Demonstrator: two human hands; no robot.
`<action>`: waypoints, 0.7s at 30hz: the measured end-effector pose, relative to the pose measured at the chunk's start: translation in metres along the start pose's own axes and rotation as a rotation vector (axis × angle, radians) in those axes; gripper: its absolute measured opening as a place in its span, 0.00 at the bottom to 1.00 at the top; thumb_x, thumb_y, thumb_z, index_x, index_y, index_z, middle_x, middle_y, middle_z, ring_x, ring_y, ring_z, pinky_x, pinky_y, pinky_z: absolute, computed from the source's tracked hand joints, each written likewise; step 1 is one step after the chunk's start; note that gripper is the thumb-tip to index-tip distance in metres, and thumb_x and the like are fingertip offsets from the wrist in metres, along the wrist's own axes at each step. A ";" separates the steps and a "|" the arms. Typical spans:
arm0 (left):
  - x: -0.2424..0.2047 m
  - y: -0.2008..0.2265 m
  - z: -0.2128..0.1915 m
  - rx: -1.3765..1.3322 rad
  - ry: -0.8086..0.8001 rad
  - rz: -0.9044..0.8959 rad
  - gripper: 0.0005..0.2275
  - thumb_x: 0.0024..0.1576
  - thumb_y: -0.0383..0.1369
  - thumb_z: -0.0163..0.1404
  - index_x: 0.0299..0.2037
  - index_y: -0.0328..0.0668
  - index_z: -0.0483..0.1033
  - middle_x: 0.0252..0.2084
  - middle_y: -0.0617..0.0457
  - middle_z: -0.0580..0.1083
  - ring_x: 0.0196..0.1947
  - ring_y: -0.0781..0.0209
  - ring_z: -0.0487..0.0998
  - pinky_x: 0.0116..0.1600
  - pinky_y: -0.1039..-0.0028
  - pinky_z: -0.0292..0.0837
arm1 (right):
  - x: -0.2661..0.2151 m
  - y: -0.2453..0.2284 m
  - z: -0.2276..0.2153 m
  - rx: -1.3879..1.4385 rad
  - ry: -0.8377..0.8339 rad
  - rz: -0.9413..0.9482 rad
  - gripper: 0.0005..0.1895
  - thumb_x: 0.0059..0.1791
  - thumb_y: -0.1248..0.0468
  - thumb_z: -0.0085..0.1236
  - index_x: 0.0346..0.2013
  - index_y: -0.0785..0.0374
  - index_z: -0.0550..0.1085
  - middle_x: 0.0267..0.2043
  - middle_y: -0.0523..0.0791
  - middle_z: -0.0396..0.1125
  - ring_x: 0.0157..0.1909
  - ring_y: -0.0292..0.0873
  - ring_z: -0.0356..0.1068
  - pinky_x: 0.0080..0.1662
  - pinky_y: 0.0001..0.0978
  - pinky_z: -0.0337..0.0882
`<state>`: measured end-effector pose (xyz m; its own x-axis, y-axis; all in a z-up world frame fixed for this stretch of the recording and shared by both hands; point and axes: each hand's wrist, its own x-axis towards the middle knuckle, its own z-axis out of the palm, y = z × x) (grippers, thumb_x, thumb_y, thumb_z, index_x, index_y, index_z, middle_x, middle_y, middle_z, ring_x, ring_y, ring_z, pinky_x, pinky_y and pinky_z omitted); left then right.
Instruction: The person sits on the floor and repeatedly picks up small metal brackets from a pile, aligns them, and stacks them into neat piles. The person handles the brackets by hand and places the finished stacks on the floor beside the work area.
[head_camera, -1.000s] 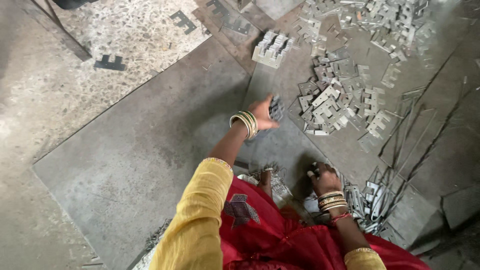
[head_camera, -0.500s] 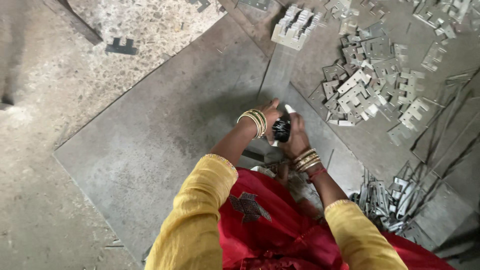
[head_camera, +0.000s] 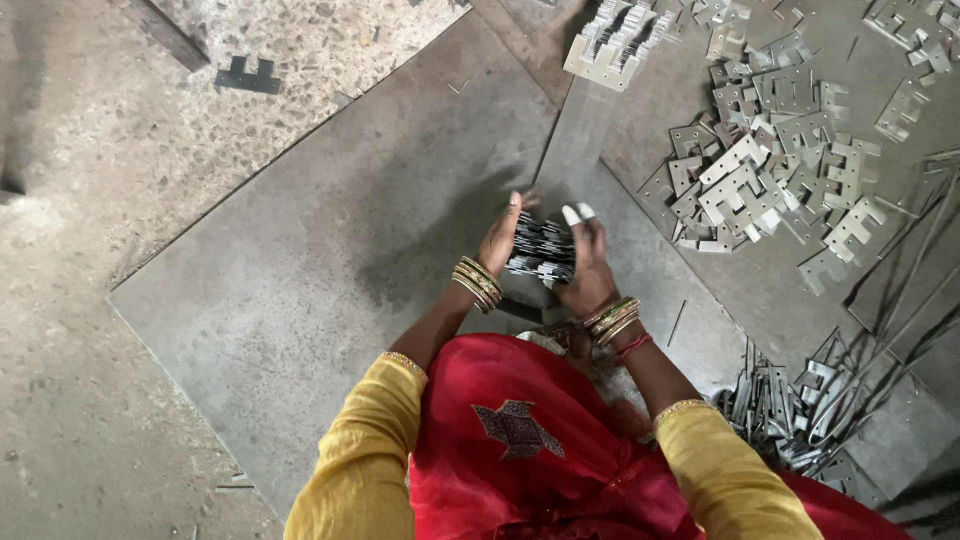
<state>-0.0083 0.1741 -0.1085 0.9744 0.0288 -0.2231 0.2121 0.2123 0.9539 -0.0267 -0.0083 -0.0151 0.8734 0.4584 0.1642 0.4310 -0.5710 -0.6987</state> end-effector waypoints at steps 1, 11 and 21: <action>0.000 0.006 0.001 -0.095 -0.037 -0.063 0.37 0.63 0.62 0.26 0.72 0.42 0.59 0.67 0.44 0.69 0.62 0.55 0.72 0.66 0.69 0.66 | 0.002 0.000 0.000 -0.020 -0.003 0.035 0.60 0.33 0.67 0.75 0.73 0.65 0.49 0.73 0.63 0.43 0.72 0.71 0.51 0.67 0.48 0.62; -0.012 0.032 0.004 -0.191 -0.115 -0.048 0.38 0.64 0.63 0.21 0.77 0.46 0.51 0.55 0.38 0.75 0.49 0.59 0.79 0.56 0.70 0.76 | 0.001 0.005 0.016 0.097 0.082 0.223 0.55 0.35 0.64 0.70 0.72 0.72 0.54 0.68 0.59 0.55 0.71 0.65 0.55 0.71 0.47 0.63; -0.011 0.035 0.004 -0.177 -0.071 -0.101 0.37 0.63 0.62 0.22 0.77 0.48 0.48 0.55 0.42 0.75 0.52 0.60 0.77 0.59 0.72 0.73 | 0.000 0.001 0.013 0.005 0.069 0.088 0.60 0.31 0.61 0.75 0.73 0.62 0.53 0.72 0.63 0.45 0.70 0.67 0.50 0.68 0.51 0.57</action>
<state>-0.0118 0.1769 -0.0721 0.9530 -0.0685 -0.2952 0.2986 0.3791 0.8758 -0.0289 0.0005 -0.0249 0.9214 0.3586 0.1499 0.3513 -0.6034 -0.7159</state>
